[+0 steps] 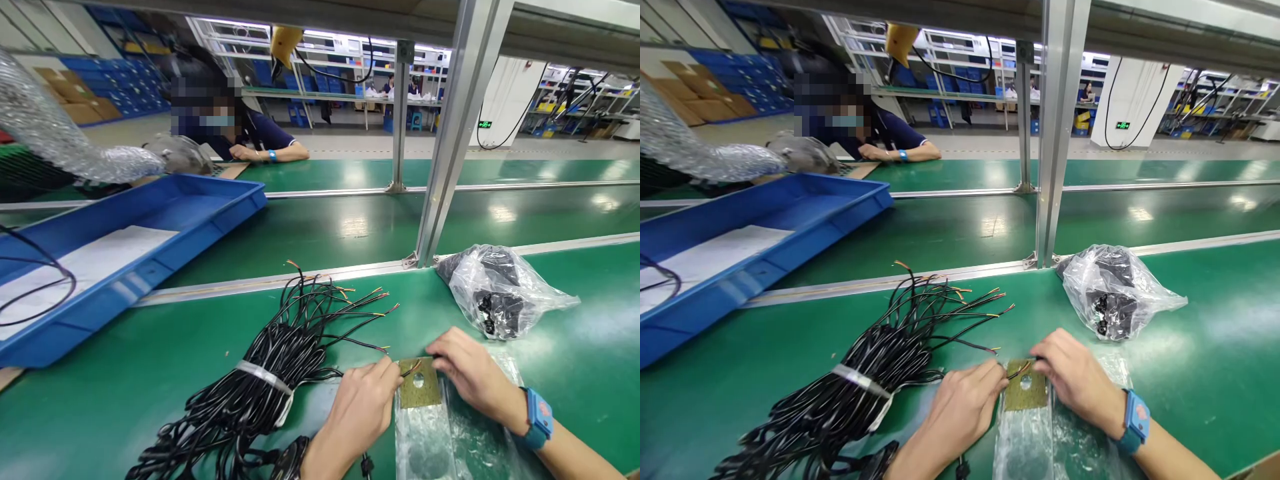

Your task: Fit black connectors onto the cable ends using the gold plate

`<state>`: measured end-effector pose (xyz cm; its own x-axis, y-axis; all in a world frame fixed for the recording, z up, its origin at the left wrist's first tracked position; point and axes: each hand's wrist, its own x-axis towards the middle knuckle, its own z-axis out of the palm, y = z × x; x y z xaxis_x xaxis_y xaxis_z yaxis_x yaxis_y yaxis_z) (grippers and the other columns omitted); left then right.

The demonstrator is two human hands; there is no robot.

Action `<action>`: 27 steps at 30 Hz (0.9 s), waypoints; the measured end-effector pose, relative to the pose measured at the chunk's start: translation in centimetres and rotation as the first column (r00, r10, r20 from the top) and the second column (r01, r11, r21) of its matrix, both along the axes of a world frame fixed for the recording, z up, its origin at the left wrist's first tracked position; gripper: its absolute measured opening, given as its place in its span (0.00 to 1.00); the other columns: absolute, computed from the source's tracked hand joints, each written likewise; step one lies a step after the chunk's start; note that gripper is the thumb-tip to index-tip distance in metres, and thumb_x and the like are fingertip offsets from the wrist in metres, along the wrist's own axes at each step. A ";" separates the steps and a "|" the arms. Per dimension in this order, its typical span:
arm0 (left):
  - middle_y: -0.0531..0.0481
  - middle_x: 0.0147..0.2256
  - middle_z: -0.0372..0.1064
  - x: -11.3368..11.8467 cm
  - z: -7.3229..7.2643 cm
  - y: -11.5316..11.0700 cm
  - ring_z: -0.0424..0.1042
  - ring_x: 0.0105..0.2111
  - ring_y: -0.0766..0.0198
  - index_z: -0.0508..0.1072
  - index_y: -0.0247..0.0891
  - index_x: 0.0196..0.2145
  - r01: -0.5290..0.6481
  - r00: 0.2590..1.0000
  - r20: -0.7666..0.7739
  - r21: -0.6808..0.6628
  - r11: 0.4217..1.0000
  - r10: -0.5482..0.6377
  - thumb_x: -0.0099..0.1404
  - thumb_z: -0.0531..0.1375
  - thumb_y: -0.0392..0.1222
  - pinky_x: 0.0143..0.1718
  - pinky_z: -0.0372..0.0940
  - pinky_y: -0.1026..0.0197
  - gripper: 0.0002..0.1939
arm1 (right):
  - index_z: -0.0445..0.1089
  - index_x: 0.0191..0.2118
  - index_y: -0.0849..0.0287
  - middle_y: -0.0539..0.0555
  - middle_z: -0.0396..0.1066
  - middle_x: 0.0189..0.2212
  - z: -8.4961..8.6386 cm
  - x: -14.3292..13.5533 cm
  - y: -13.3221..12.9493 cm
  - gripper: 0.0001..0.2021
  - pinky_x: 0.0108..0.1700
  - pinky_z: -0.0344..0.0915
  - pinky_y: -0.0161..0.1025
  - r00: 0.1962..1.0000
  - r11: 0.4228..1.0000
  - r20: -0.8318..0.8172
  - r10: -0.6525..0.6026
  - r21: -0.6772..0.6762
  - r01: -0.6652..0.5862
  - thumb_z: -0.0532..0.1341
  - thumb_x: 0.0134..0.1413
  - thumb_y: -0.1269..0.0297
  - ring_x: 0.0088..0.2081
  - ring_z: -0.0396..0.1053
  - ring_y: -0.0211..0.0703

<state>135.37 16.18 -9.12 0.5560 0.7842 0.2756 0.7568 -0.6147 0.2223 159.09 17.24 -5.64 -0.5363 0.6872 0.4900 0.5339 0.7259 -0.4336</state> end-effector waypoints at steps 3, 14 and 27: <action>0.53 0.28 0.71 0.3 -0.2 0.1 0.72 0.26 0.60 0.67 0.41 0.29 0.016 0.999 -0.051 0.053 0.998 -0.013 0.67 0.56 0.27 0.26 0.52 0.56 0.11 | 0.66 0.45 0.58 0.55 0.74 0.37 -0.5 -0.9 -0.4 0.13 0.43 0.68 0.43 0.988 0.986 0.035 0.147 -0.081 -0.144 0.47 0.76 0.60 0.42 0.67 0.46; 0.53 0.34 0.72 -0.2 0.9 -0.1 0.74 0.31 0.61 0.68 0.42 0.37 -0.005 0.997 -0.083 -0.083 0.997 -0.002 0.71 0.55 0.30 0.28 0.53 0.59 0.08 | 0.66 0.43 0.57 0.57 0.75 0.43 -0.9 -1.2 -0.6 0.09 0.52 0.64 0.48 0.960 0.960 0.153 0.237 -0.189 -0.207 0.49 0.73 0.66 0.54 0.66 0.50; 0.53 0.30 0.72 0.0 -0.1 0.1 0.74 0.30 0.61 0.68 0.41 0.32 -0.023 0.999 -0.044 -0.063 0.998 0.020 0.67 0.54 0.25 0.28 0.52 0.58 0.12 | 0.65 0.44 0.56 0.59 0.76 0.47 -1.1 -0.7 -0.5 0.10 0.51 0.67 0.48 0.980 0.979 0.096 0.173 -0.124 -0.161 0.48 0.73 0.65 0.55 0.66 0.50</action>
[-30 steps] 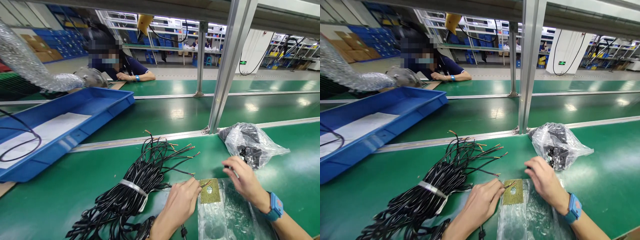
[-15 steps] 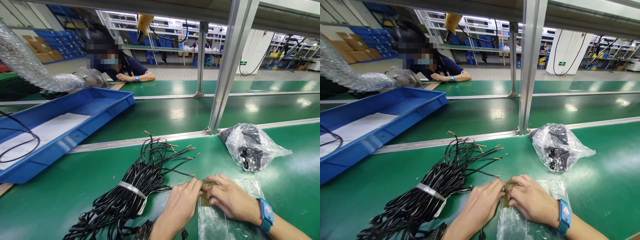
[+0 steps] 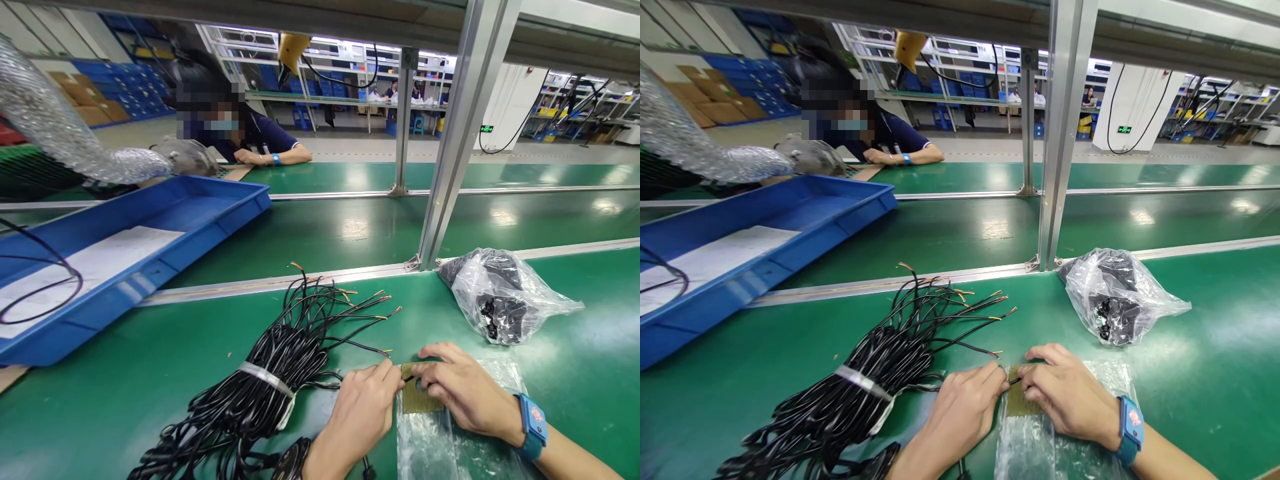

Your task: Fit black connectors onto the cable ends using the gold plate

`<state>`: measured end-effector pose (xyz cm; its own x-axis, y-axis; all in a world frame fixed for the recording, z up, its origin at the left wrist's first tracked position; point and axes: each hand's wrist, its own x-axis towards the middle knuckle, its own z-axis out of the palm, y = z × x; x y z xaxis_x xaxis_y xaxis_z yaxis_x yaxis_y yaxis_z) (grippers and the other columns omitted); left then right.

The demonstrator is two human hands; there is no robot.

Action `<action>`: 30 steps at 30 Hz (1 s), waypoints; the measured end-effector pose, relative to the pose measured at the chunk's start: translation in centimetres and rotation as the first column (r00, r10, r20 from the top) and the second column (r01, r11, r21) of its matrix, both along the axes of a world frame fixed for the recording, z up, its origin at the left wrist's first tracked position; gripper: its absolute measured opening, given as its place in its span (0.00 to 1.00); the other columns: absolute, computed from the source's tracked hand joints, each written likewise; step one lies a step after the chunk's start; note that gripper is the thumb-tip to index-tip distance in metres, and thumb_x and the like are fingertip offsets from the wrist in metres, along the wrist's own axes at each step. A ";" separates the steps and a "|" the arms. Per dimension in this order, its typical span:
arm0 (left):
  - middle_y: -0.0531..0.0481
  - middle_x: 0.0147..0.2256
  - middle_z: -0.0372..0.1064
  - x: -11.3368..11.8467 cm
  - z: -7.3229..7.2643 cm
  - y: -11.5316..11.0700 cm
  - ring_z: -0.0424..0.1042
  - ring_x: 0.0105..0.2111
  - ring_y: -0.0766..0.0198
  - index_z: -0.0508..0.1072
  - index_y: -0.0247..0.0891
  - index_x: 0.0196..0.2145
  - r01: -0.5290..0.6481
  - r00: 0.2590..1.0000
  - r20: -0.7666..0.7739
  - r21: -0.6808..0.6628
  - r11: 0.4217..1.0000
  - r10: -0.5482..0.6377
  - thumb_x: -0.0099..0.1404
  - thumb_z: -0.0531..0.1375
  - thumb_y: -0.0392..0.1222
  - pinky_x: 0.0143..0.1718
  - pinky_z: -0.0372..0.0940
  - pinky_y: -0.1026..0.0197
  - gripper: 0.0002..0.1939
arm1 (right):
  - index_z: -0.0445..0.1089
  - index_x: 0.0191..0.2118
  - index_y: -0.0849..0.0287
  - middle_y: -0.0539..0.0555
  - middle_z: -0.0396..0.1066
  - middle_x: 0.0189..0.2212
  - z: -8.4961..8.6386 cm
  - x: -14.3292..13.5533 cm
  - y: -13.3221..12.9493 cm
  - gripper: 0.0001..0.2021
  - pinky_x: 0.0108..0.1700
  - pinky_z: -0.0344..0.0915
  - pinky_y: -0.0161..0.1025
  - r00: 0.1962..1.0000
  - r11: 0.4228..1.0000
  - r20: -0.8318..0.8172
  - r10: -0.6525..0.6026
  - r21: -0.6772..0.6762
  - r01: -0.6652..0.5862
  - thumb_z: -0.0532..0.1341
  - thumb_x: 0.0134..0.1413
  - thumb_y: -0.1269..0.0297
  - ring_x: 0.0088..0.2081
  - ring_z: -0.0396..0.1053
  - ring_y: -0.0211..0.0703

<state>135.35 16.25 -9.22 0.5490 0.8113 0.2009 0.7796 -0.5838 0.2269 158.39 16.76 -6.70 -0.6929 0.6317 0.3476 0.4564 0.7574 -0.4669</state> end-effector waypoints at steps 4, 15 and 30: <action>0.52 0.29 0.73 0.1 0.3 0.2 0.75 0.29 0.61 0.69 0.40 0.31 -0.009 0.999 -0.032 -0.021 1.000 0.009 0.67 0.54 0.26 0.27 0.52 0.59 0.12 | 0.66 0.44 0.56 0.58 0.75 0.48 0.0 0.2 0.1 0.09 0.54 0.66 0.48 0.999 1.000 0.036 0.019 -0.013 -0.018 0.49 0.72 0.66 0.57 0.64 0.49; 0.53 0.28 0.72 0.0 0.7 -0.1 0.75 0.28 0.59 0.67 0.40 0.31 0.043 0.997 -0.058 -0.007 0.999 -0.043 0.70 0.57 0.30 0.25 0.48 0.58 0.10 | 0.66 0.42 0.56 0.57 0.75 0.41 0.2 -0.2 0.0 0.12 0.50 0.66 0.48 0.998 0.998 0.015 0.058 -0.022 -0.058 0.47 0.74 0.64 0.52 0.67 0.50; 0.55 0.34 0.72 -0.5 1.2 -1.3 0.73 0.32 0.60 0.65 0.42 0.37 0.080 0.995 0.071 -0.174 0.981 -0.069 0.73 0.53 0.31 0.31 0.54 0.59 0.08 | 0.67 0.43 0.57 0.57 0.75 0.37 0.6 -0.2 -0.4 0.19 0.45 0.62 0.45 0.992 0.993 -0.046 0.116 -0.001 -0.116 0.42 0.76 0.56 0.46 0.67 0.49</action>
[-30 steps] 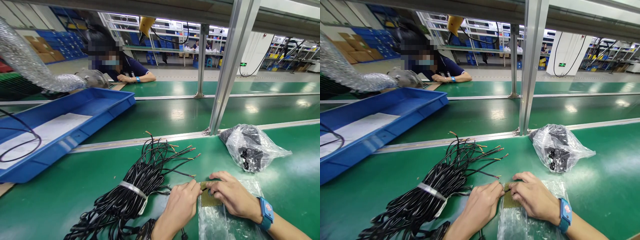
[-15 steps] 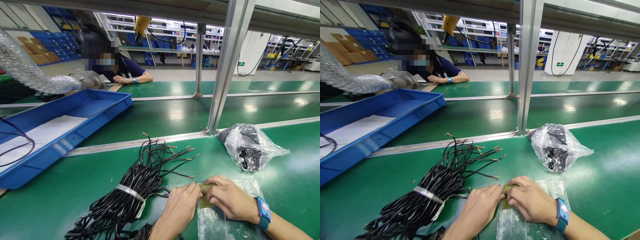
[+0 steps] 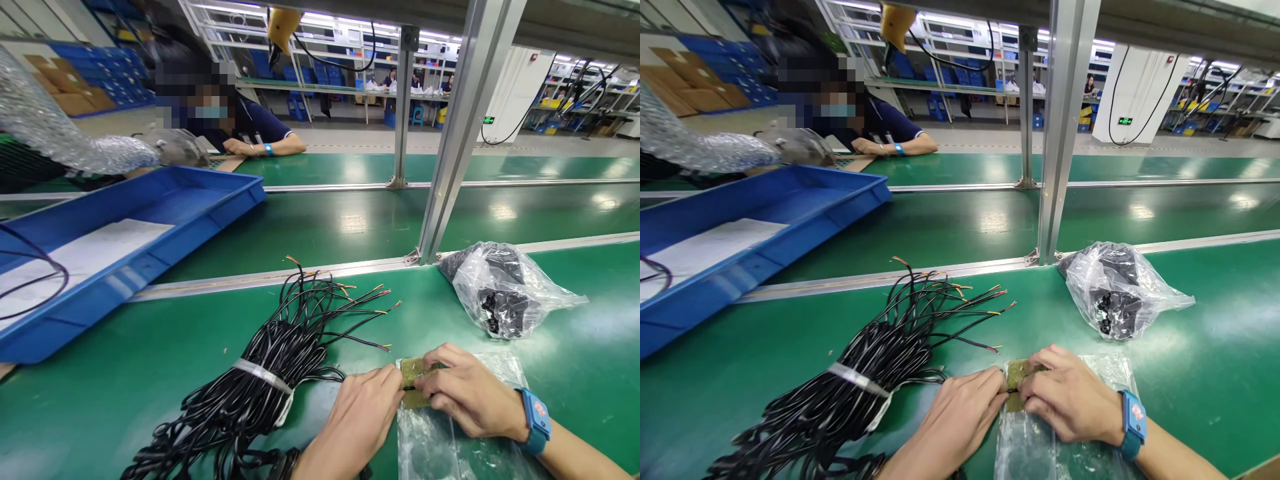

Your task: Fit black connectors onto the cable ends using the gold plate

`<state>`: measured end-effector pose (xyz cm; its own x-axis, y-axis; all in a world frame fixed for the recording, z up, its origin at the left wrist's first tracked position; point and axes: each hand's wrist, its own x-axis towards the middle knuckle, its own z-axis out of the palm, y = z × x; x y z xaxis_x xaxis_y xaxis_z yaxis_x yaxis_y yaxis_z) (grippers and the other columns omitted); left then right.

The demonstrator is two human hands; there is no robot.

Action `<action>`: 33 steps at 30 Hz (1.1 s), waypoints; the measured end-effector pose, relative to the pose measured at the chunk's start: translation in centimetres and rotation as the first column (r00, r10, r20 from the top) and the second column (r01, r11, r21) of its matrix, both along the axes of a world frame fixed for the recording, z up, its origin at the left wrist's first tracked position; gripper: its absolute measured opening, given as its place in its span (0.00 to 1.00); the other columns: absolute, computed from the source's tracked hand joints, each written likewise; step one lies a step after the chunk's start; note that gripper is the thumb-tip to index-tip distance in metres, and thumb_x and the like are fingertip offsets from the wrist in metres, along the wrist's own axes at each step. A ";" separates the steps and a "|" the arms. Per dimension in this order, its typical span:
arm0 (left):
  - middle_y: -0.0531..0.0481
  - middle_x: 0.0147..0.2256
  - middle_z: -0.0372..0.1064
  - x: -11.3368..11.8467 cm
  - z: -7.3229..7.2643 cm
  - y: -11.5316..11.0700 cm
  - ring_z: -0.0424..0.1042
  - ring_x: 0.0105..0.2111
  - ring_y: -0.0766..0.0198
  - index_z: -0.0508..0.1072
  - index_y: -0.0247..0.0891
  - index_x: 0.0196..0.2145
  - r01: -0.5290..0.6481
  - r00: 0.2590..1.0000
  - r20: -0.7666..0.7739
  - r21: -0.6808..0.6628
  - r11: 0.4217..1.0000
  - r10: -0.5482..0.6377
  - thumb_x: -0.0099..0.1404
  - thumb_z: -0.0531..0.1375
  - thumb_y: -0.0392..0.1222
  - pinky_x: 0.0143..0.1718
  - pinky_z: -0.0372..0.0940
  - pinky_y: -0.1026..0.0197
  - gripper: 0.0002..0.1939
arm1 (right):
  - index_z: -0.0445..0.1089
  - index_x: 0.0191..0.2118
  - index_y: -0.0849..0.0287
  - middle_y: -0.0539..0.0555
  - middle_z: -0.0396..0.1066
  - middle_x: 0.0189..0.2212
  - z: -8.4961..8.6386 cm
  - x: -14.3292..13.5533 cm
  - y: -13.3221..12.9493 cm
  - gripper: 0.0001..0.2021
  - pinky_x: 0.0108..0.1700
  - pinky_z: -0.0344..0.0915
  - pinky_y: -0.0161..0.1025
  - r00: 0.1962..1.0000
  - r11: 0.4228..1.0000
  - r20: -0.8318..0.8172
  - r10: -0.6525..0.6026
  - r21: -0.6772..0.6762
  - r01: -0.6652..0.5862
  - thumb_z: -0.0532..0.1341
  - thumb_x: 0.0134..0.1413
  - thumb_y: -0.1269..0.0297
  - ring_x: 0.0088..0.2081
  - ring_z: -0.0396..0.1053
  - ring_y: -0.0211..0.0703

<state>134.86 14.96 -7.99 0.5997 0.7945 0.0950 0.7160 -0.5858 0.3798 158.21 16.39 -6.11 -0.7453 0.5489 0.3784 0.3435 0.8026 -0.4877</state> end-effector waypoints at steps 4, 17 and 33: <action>0.55 0.34 0.71 0.0 0.3 0.1 0.73 0.32 0.60 0.64 0.42 0.36 0.004 1.000 0.010 -0.035 0.999 -0.004 0.73 0.52 0.30 0.31 0.54 0.59 0.08 | 0.67 0.42 0.58 0.57 0.75 0.37 -0.1 0.1 0.0 0.20 0.45 0.62 0.45 0.998 0.999 0.046 0.031 -0.011 -0.031 0.41 0.76 0.55 0.47 0.66 0.49; 0.56 0.31 0.73 0.0 0.6 0.2 0.73 0.28 0.62 0.66 0.43 0.37 -0.035 0.968 0.250 -0.027 0.999 0.041 0.72 0.53 0.33 0.29 0.58 0.61 0.06 | 0.68 0.45 0.57 0.53 0.70 0.32 -0.1 0.8 0.5 0.11 0.36 0.61 0.38 0.938 0.963 -0.220 -0.267 -0.102 0.251 0.49 0.74 0.62 0.34 0.65 0.42; 0.54 0.26 0.68 2.0 0.6 0.1 0.67 0.24 0.69 0.72 0.40 0.34 -0.115 0.788 0.612 0.040 0.993 0.067 0.72 0.55 0.35 0.25 0.59 0.68 0.09 | 0.72 0.45 0.59 0.51 0.73 0.31 -0.3 -0.3 -0.4 0.15 0.39 0.68 0.36 0.846 0.605 -0.334 -0.416 -0.796 -0.017 0.65 0.64 0.51 0.33 0.70 0.38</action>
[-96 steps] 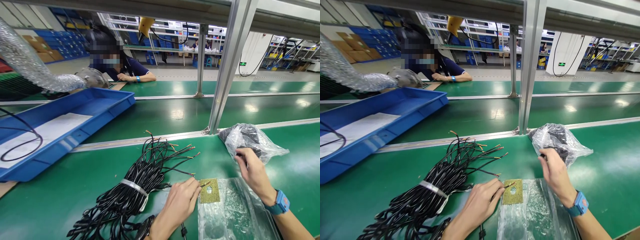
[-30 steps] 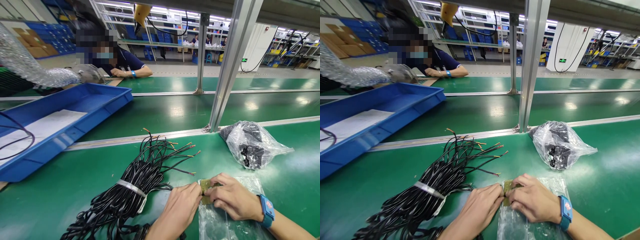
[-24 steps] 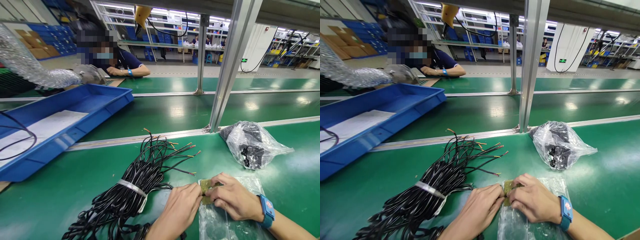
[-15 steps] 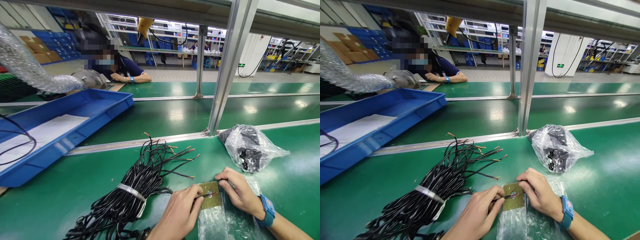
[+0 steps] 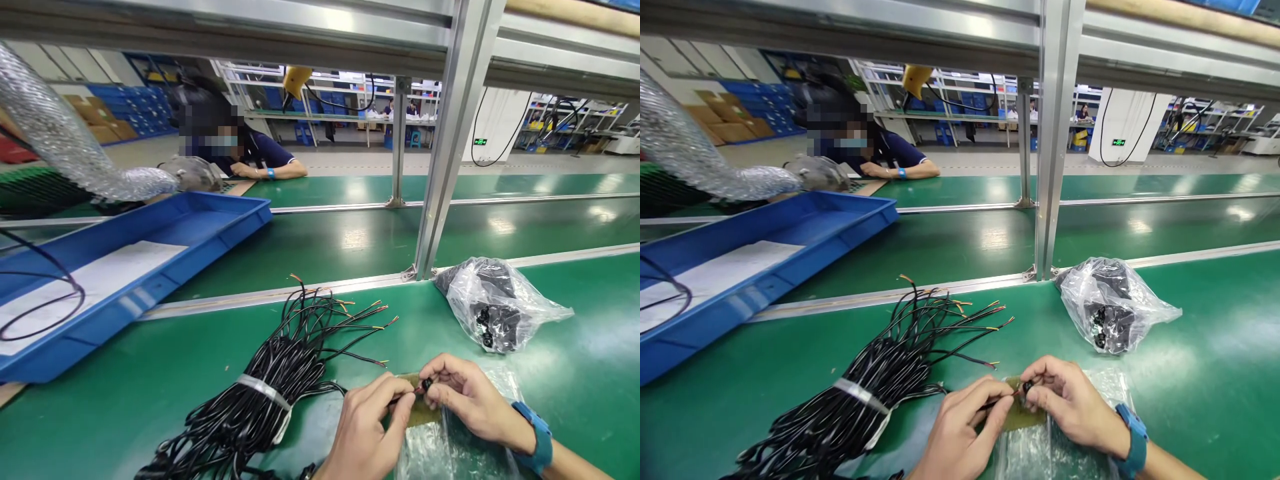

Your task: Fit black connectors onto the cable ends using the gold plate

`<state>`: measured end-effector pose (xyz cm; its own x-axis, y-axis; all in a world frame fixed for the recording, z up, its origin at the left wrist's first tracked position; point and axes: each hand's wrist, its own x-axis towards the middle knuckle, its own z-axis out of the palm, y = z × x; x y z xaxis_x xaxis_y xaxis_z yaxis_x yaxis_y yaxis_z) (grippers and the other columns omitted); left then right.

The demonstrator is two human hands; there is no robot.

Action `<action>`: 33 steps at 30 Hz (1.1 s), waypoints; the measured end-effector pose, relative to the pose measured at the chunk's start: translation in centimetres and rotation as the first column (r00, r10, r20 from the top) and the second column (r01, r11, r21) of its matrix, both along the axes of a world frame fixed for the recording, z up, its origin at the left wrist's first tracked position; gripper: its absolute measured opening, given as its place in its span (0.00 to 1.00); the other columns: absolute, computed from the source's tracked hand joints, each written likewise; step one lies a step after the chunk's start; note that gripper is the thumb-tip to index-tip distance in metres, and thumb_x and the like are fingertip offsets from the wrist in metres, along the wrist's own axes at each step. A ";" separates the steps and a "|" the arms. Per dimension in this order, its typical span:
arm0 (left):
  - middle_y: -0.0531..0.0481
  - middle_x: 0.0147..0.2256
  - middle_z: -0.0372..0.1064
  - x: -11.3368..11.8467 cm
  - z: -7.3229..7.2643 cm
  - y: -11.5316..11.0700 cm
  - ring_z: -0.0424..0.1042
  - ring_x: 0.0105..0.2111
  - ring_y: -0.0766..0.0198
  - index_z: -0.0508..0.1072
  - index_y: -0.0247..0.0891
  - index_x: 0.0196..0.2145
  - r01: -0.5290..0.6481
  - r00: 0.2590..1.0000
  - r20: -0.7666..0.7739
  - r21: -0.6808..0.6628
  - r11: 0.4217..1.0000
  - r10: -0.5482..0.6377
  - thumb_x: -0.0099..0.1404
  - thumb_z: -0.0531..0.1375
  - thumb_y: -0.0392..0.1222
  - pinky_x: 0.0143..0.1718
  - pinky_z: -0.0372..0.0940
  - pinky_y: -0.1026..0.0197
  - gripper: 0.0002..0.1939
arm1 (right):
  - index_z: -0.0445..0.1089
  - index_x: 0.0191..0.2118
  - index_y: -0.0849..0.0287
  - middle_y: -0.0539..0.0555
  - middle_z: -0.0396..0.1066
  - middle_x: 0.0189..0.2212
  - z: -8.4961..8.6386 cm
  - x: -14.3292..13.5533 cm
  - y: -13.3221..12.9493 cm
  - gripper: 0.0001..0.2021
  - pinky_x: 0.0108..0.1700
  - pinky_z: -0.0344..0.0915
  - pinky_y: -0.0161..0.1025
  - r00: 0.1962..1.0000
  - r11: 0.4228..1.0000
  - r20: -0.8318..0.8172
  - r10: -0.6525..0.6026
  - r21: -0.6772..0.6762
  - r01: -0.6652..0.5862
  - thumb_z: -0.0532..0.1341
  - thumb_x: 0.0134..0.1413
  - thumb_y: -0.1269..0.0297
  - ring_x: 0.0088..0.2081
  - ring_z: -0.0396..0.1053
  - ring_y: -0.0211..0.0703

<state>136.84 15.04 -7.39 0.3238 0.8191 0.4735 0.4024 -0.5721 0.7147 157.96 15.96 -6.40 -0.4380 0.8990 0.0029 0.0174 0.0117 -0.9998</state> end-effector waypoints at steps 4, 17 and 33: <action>0.55 0.25 0.66 0.0 0.0 -0.1 0.64 0.21 0.71 0.73 0.40 0.33 -0.009 1.000 -0.026 0.030 1.000 0.009 0.72 0.56 0.35 0.23 0.57 0.67 0.09 | 0.72 0.45 0.60 0.51 0.73 0.32 0.3 -0.3 -0.2 0.15 0.39 0.67 0.35 0.999 0.999 -0.043 0.017 -0.040 -0.018 0.66 0.63 0.52 0.33 0.70 0.37; 0.56 0.23 0.65 0.0 0.0 -0.3 0.63 0.19 0.71 0.73 0.39 0.32 -0.020 0.997 -0.073 0.097 0.995 0.027 0.71 0.55 0.34 0.23 0.54 0.66 0.11 | 0.72 0.44 0.60 0.53 0.75 0.34 0.2 -0.3 -0.5 0.14 0.38 0.66 0.35 0.990 0.997 0.143 -0.015 0.075 0.004 0.62 0.65 0.52 0.34 0.69 0.39; 0.56 0.23 0.64 0.0 0.0 -0.1 0.63 0.19 0.71 0.72 0.39 0.31 -0.015 0.996 -0.090 0.121 0.992 0.026 0.72 0.54 0.34 0.22 0.54 0.65 0.12 | 0.74 0.44 0.57 0.52 0.77 0.36 0.6 0.0 -0.3 0.07 0.39 0.66 0.35 0.937 0.923 0.347 -0.046 0.373 -0.092 0.60 0.68 0.63 0.36 0.72 0.40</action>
